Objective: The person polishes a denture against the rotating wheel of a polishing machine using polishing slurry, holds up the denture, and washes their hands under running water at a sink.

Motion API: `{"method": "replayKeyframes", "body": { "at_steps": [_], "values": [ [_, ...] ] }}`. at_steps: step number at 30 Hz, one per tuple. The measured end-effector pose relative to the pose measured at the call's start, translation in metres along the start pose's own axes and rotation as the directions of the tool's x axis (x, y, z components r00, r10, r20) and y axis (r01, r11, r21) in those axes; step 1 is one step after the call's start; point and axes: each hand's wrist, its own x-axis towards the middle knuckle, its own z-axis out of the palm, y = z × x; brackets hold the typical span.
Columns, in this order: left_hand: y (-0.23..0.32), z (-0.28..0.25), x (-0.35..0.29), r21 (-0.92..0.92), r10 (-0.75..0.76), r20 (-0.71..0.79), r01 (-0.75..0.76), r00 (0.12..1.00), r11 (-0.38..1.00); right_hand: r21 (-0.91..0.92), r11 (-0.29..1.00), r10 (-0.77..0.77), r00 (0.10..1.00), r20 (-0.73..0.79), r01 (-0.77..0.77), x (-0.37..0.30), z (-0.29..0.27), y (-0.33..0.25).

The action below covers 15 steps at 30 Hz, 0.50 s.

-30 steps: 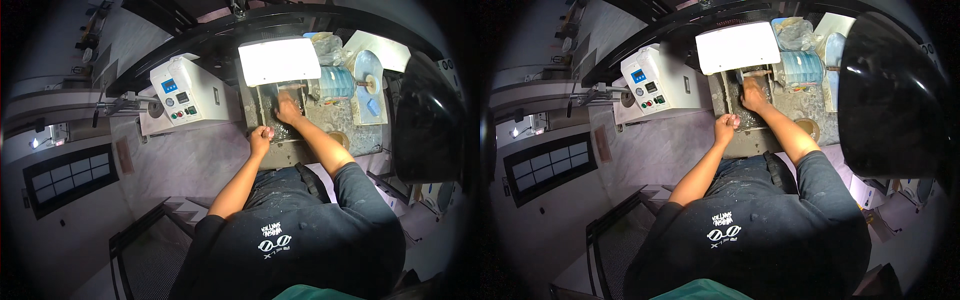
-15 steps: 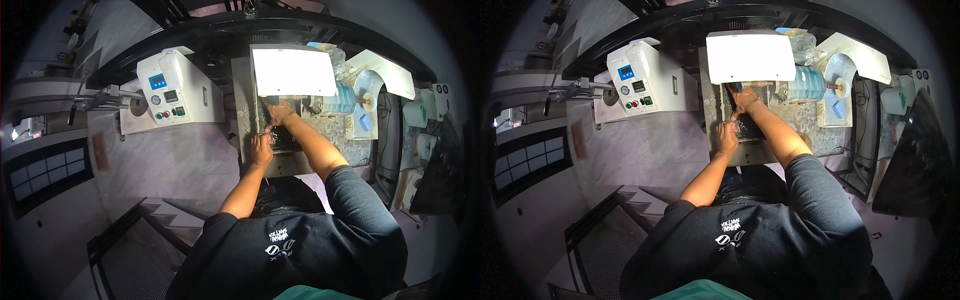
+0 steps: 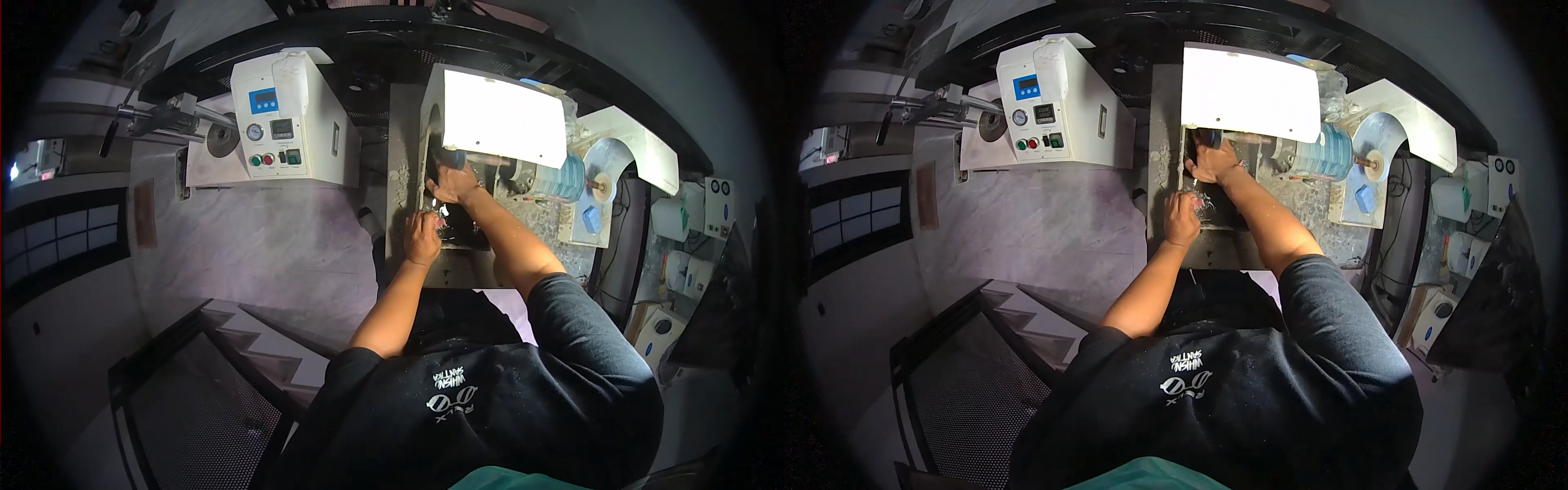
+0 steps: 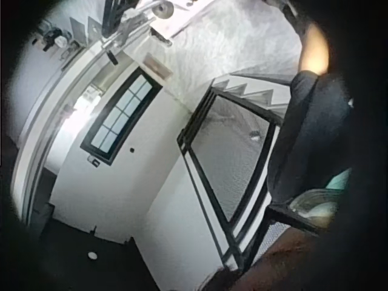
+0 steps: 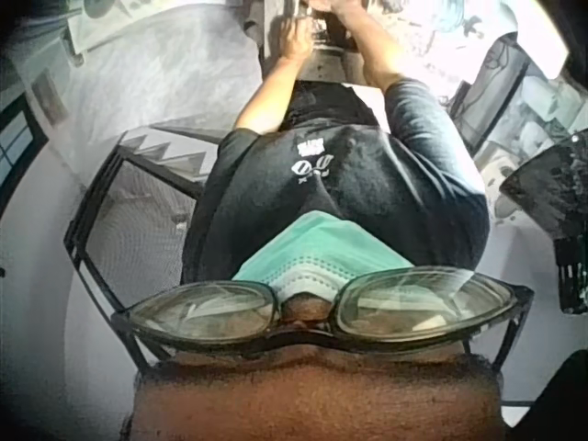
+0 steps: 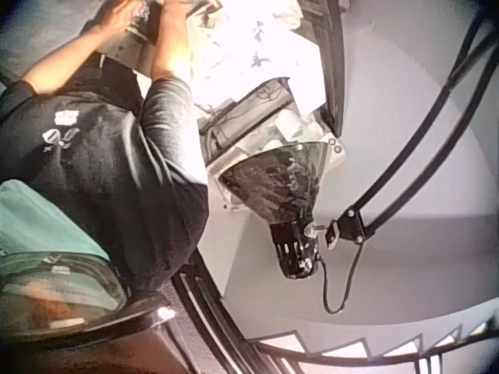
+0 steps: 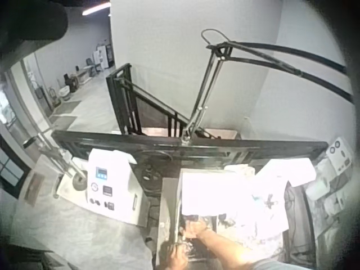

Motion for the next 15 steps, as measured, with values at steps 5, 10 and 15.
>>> {"method": "replayKeyframes", "body": {
  "at_steps": [5,10,15],
  "values": [
    [-0.002,0.000,-0.006,-0.017,-0.030,0.023,0.031,0.999,0.999,-0.058,0.997,-0.046,0.996,-0.072,0.042,-0.014,0.004,-0.004],
    [0.001,0.000,-0.005,-0.002,-0.015,-0.023,0.015,1.000,1.000,0.123,0.983,-0.114,0.976,-0.186,0.138,-0.050,0.013,-0.003],
    [0.003,-0.003,-0.003,-0.025,-0.013,-0.006,0.013,1.000,1.000,0.196,0.964,-0.160,0.980,-0.119,0.181,-0.071,0.018,0.006]
  ]
}}
